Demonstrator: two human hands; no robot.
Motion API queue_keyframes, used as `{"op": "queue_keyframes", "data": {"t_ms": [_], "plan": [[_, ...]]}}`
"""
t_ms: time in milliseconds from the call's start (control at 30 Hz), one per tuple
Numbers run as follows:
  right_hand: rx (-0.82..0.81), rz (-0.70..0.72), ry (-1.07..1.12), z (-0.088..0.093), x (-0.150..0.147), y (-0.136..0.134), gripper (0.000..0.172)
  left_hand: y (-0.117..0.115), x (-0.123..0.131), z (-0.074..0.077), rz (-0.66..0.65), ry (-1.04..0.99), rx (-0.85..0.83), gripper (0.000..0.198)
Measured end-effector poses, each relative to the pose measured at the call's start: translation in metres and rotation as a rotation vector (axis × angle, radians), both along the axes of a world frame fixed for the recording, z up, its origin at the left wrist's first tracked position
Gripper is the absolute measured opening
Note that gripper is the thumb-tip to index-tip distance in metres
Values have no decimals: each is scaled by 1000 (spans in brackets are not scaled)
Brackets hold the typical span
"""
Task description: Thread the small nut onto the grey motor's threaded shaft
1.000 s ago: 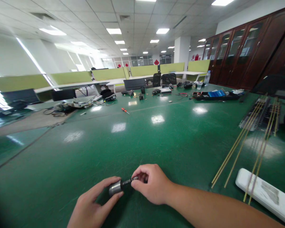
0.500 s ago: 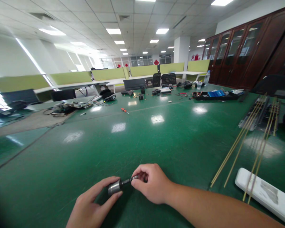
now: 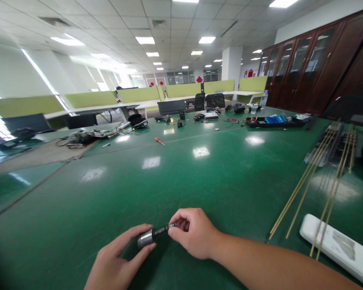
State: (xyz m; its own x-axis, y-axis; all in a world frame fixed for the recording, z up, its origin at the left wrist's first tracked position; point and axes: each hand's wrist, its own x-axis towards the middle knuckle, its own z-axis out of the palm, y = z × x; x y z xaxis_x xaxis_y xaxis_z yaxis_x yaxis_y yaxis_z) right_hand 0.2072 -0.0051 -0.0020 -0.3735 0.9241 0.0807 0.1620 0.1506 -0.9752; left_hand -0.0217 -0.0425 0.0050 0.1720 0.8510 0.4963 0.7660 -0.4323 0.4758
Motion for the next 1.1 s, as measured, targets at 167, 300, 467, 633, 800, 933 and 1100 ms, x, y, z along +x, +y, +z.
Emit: {"op": "queue_keyframes", "data": {"t_ms": [167,300,467,633,800,933,1100], "plan": [[4,-1,4,1,0,0,9,0,0,2,-1,-5,12,23],[2,-8,3,2,1,0,9,-1,0,4,-6,-1,18,23],[3,-8,-4,2,1,0,8,-3,-1,3,0,0,16,22],[-4,-10,-1,2,1,-1,7,-1,-1,2,3,3,2,24],[1,-4,-5,3,2,0,7,0,-2,0,6,5,-5,25],[3,-8,7,3,1,0,6,-1,-4,0,10,11,-28,25],[2,-13,1,2,1,0,5,-2,-3,1,15,9,-35,26]]}}
